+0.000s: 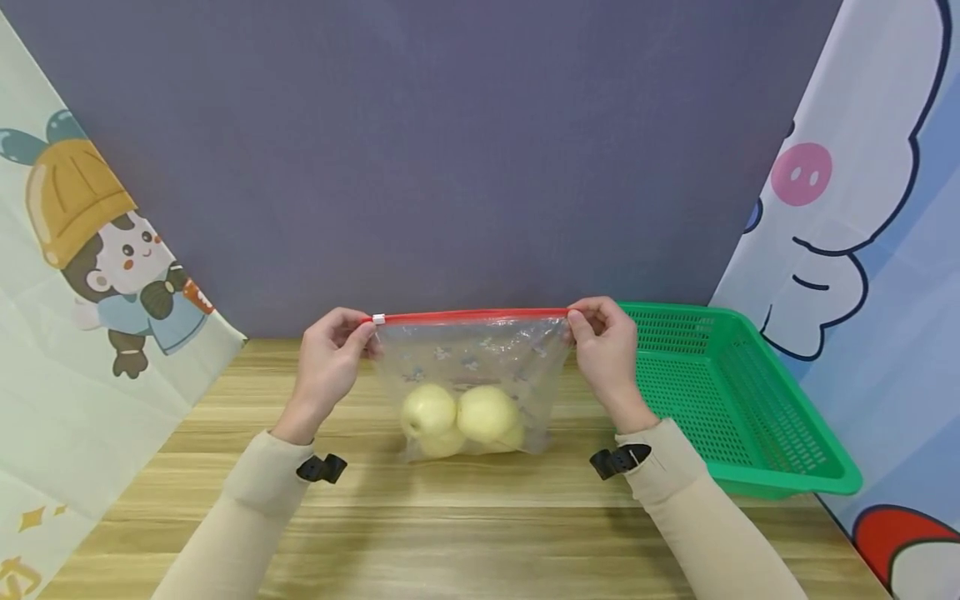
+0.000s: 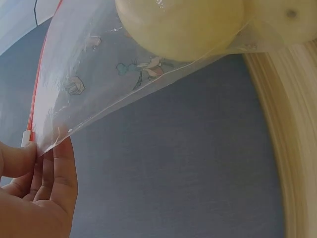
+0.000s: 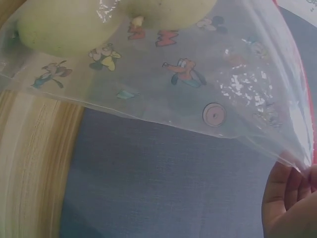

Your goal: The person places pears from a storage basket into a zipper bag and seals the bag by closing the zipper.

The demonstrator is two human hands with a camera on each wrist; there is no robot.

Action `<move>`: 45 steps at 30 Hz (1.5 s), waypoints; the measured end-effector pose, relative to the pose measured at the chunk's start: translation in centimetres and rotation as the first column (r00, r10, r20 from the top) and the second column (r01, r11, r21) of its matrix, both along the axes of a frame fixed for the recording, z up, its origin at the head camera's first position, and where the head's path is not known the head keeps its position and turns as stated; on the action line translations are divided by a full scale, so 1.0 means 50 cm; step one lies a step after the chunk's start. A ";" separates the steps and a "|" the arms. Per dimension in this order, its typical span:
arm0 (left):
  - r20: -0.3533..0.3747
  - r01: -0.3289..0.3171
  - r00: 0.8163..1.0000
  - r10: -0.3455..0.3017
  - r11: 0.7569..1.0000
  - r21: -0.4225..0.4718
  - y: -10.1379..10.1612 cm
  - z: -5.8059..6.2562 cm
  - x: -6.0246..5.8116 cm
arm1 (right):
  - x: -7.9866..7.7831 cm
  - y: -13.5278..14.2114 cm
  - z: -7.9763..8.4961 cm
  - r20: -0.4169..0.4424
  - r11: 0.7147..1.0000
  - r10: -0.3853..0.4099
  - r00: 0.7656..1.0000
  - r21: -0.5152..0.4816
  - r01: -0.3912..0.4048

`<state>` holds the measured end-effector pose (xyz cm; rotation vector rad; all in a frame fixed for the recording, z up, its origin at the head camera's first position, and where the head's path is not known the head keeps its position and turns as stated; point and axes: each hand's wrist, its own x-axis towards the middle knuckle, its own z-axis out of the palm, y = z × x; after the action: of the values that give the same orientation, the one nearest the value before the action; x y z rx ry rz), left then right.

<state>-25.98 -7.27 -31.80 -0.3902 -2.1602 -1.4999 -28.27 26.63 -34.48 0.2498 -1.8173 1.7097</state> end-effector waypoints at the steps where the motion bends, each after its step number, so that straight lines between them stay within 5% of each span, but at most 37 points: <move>1: 0.006 0.003 1.000 -0.003 1.000 0.007 0.000 0.000 -0.003 | 0.000 0.001 0.000 0.002 1.000 -0.003 1.000 -0.003 0.003; 17: 0.044 0.024 0.999 -0.026 0.998 0.055 0.008 -0.005 -0.045 | -0.023 0.012 0.008 0.123 0.997 0.003 0.992 0.074 -0.012; 28: 0.062 -0.008 0.998 0.003 0.997 0.075 0.008 -0.004 -0.051 | -0.013 0.003 0.031 0.185 0.980 -0.011 0.983 0.195 -0.025; 36: 0.061 0.004 0.998 -0.010 0.995 0.099 0.012 -0.003 -0.057 | 0.009 -0.024 0.068 0.008 0.886 -0.031 1.000 0.463 0.023; 45: 0.041 0.003 0.999 -0.007 0.996 0.084 0.019 0.002 -0.054 | 0.019 -0.076 0.106 -0.049 0.816 0.009 0.999 0.577 0.021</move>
<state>-28.70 -6.33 -31.72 -0.3388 -2.1209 -1.6081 -27.34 22.83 -29.16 0.5306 -2.2567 1.0823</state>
